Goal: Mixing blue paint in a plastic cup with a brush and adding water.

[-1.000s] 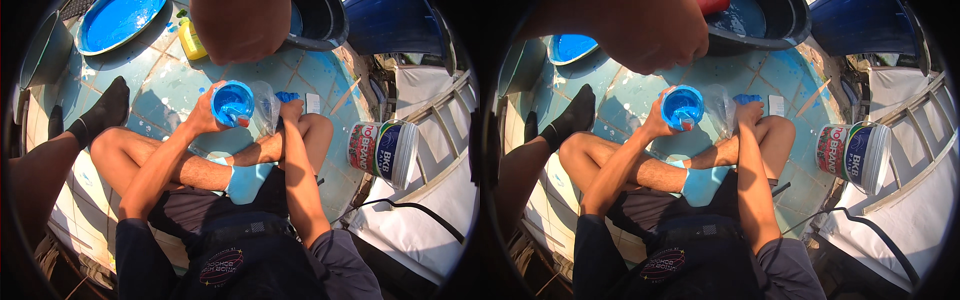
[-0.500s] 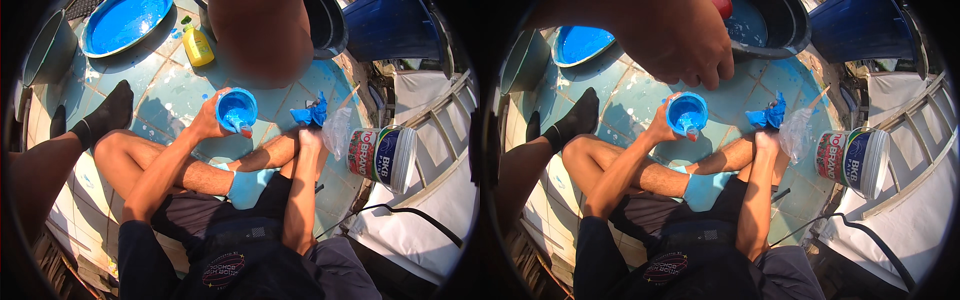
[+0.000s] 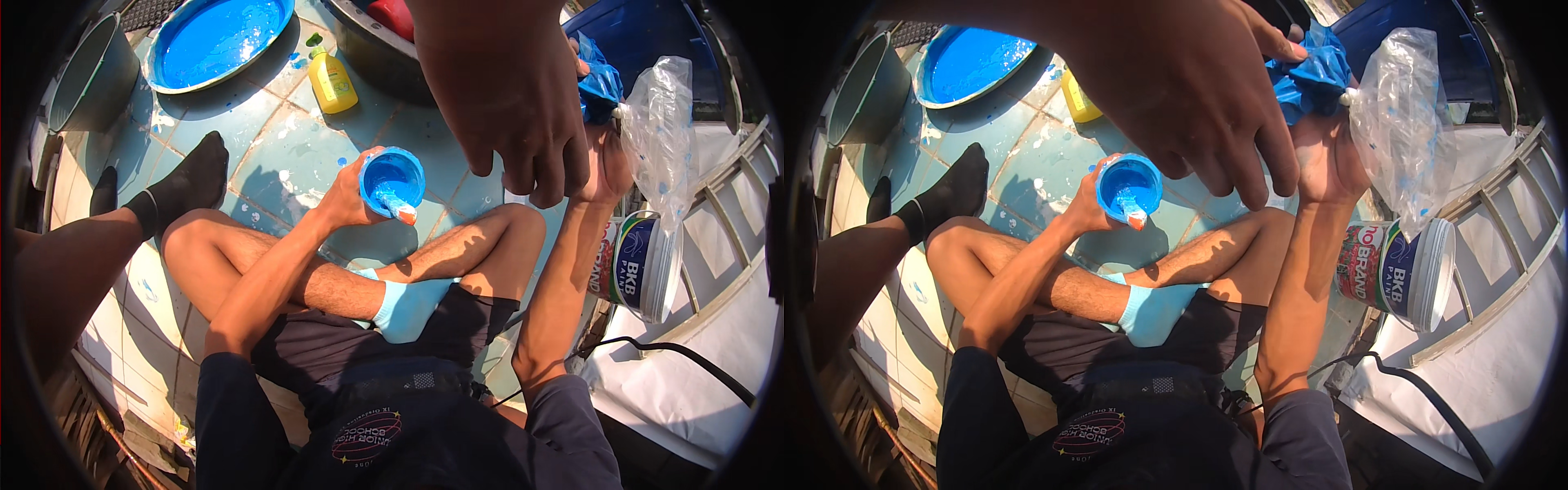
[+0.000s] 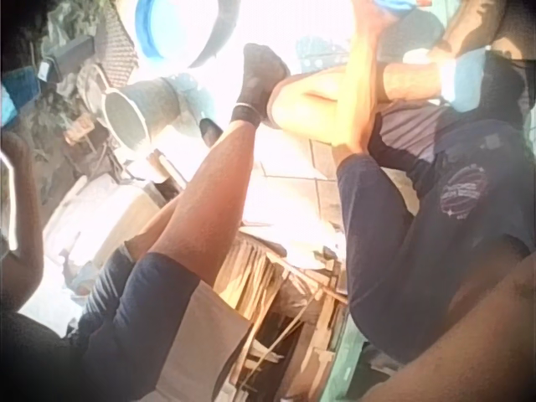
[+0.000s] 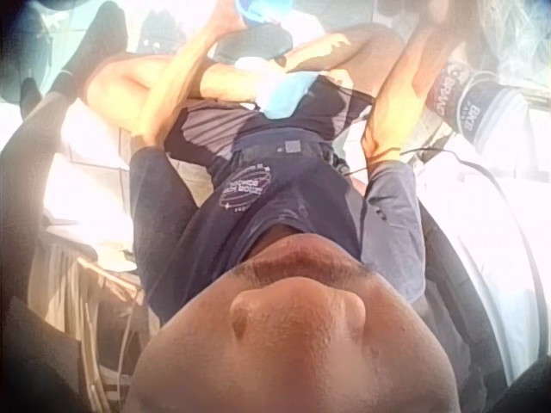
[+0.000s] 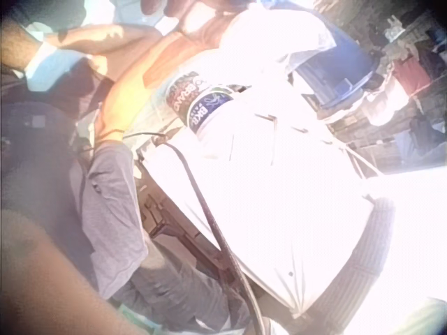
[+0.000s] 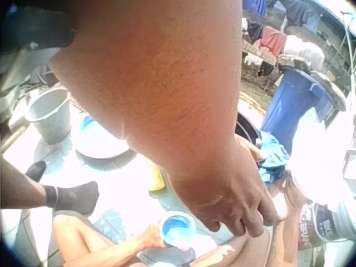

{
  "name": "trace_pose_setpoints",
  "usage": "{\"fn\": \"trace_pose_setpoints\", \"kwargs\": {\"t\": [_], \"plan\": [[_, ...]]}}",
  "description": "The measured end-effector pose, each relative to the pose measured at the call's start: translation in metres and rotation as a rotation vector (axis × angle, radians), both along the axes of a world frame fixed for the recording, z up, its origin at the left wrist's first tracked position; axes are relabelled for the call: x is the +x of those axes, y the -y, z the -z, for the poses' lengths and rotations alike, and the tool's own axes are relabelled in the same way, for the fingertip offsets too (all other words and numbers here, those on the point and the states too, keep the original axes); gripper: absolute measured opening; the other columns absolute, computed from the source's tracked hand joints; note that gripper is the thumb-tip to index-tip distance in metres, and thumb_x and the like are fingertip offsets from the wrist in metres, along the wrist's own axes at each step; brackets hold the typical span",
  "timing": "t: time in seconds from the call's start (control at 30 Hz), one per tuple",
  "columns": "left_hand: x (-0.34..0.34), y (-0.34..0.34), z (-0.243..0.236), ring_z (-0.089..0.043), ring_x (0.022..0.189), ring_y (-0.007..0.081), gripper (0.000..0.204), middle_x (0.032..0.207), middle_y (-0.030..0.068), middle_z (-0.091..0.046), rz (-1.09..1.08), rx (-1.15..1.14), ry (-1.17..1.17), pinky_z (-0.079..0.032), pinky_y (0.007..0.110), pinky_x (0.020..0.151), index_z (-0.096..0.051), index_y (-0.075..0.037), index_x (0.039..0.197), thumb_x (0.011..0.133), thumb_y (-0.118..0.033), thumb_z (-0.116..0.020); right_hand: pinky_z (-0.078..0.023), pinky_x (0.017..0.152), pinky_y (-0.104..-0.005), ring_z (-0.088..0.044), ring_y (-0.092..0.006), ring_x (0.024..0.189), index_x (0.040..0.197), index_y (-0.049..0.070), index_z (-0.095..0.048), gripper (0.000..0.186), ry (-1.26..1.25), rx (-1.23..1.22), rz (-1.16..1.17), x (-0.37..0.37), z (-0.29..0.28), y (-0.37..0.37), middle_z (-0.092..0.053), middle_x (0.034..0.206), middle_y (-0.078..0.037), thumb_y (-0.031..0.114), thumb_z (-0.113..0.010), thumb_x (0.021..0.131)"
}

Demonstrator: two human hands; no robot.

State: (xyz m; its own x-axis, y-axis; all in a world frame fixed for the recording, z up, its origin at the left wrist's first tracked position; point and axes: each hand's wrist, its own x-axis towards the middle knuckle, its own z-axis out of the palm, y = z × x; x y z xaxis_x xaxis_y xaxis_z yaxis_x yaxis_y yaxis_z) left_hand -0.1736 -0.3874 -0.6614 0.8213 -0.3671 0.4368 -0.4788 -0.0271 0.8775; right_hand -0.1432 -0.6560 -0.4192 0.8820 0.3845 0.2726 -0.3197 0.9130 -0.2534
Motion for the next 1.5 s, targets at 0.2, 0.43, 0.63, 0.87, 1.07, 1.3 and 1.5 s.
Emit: {"fn": "trace_pose_setpoints", "kwargs": {"t": [0.2, 0.43, 0.63, 0.87, 1.07, 1.3, 1.5], "plan": [[0.0, 0.0, -0.003, -0.068, 0.111, 0.0275, 0.096, 0.119, 0.013, -0.068, 0.011, 0.018, -0.063, -0.05, 0.039, 0.101, -0.048, -0.004, 0.136, 0.059, -0.035, -0.096, -0.044, 0.105, -0.0415, -0.056, -0.0309, 0.126, 0.139, -0.004, -0.048, 0.042, 0.492, -0.306, -0.117, 0.048, -0.027, -0.017, -0.055, 0.14, -0.021, 0.023, -0.04, 0.107], [0.003, 0.004, 0.0, -0.068, 0.111, 0.0267, 0.097, 0.121, 0.0133, -0.067, 0.061, 0.0, -0.107, -0.05, 0.038, 0.1, -0.049, -0.003, 0.135, 0.058, -0.036, -0.097, -0.045, 0.104, -0.0391, -0.057, -0.0289, 0.125, 0.139, -0.005, -0.047, 0.043, 0.526, -0.438, -0.085, 0.057, -0.046, -0.04, -0.056, 0.139, -0.019, 0.022, -0.041, 0.107], [-0.001, -0.005, 0.004, -0.066, 0.114, 0.0265, 0.1, 0.122, 0.0135, -0.067, 0.031, 0.003, -0.131, -0.05, 0.038, 0.102, -0.048, -0.002, 0.136, 0.055, -0.036, -0.098, -0.045, 0.103, -0.037, -0.058, -0.0273, 0.124, 0.14, -0.005, -0.046, 0.044, 0.547, -0.587, -0.034, 0.066, -0.046, -0.059, -0.057, 0.139, -0.019, 0.022, -0.042, 0.106], [0.003, 0.001, 0.005, -0.066, 0.114, 0.0268, 0.098, 0.124, 0.0132, -0.066, 0.005, 0.11, 0.015, -0.051, 0.038, 0.101, -0.049, -0.004, 0.137, 0.058, -0.036, -0.097, -0.049, 0.1, -0.0352, -0.065, -0.0224, 0.11, 0.133, 0.001, -0.058, 0.038, 0.467, -1.61, 0.503, 0.043, -0.009, -0.069, -0.066, 0.127, -0.012, 0.021, -0.054, 0.101], [-0.002, 0.002, 0.012, -0.065, 0.115, 0.0273, 0.097, 0.126, 0.0138, -0.064, 0.015, 0.055, -0.206, -0.052, 0.038, 0.1, -0.05, -0.005, 0.136, 0.058, -0.038, -0.096, -0.055, 0.081, -0.0397, -0.07, -0.0297, 0.091, 0.128, 0.009, -0.064, 0.044, 0.818, -2.064, -0.138, -0.051, 0.032, -0.08, -0.071, 0.107, -0.016, 0.014, -0.071, 0.085], [-0.001, 0.006, 0.017, -0.065, 0.116, 0.0305, 0.091, 0.126, 0.0166, -0.063, 0.001, -0.029, -0.081, -0.052, 0.04, 0.099, -0.051, -0.004, 0.135, 0.061, -0.035, -0.095, -0.052, 0.06, -0.0451, -0.065, -0.039, 0.068, 0.094, 0.003, -0.058, 0.026, 1.076, -2.311, 0.091, -0.065, 0.085, -0.102, -0.066, 0.076, -0.017, 0.026, -0.068, 0.092], [-0.001, 0.004, 0.021, -0.063, 0.117, 0.0346, 0.091, 0.128, 0.0181, -0.062, -0.01, -0.053, -0.022, -0.051, 0.041, 0.1, -0.05, -0.004, 0.136, 0.063, -0.033, -0.093, -0.05, 0.062, -0.0531, -0.063, -0.0479, 0.067, 0.094, -0.007, -0.054, 0.03, 0.593, -2.232, 0.158, -0.046, 0.084, -0.1, -0.064, 0.071, -0.029, 0.023, -0.059, 0.098]]}}
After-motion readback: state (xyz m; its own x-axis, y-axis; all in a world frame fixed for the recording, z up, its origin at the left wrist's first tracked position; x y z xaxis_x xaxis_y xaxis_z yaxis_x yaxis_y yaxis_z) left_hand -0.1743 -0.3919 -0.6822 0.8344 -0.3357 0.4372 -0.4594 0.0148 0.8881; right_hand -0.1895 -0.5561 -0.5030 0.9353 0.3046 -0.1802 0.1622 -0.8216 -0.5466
